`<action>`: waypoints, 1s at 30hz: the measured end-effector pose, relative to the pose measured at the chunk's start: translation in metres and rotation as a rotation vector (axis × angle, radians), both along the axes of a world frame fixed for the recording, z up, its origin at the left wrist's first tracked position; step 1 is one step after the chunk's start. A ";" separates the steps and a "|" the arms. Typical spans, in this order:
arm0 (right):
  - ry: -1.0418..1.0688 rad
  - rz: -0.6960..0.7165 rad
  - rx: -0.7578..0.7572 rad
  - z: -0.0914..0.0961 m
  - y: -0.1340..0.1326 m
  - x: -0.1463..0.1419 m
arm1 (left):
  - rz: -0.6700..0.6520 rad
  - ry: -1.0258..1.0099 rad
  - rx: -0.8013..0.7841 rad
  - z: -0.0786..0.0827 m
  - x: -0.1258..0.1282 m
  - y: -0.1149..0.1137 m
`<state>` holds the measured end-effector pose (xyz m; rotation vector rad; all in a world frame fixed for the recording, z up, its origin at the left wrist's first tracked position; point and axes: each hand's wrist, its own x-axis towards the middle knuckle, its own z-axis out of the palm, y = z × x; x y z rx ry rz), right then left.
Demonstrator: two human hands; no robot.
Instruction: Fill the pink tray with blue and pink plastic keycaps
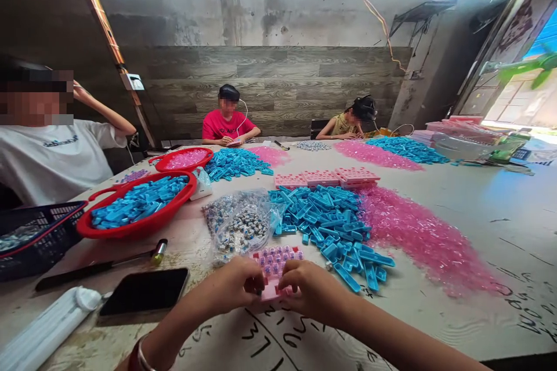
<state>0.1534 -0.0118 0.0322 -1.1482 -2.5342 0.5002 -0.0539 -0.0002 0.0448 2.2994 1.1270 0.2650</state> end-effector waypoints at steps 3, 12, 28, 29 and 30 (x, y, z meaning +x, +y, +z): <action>-0.014 0.012 0.006 0.001 0.002 0.001 | -0.016 0.012 0.056 -0.004 -0.001 0.000; -0.036 0.063 0.034 0.005 0.001 0.003 | 0.075 -0.015 -0.027 -0.005 -0.001 -0.002; 0.004 0.136 0.035 0.000 0.003 0.002 | 0.205 -0.027 -0.178 -0.005 0.002 0.000; 0.002 0.130 0.037 0.001 0.002 0.001 | 0.210 -0.033 -0.188 -0.005 0.002 0.000; -0.002 0.124 0.039 0.001 0.002 0.000 | 0.215 -0.037 -0.193 -0.005 0.001 0.001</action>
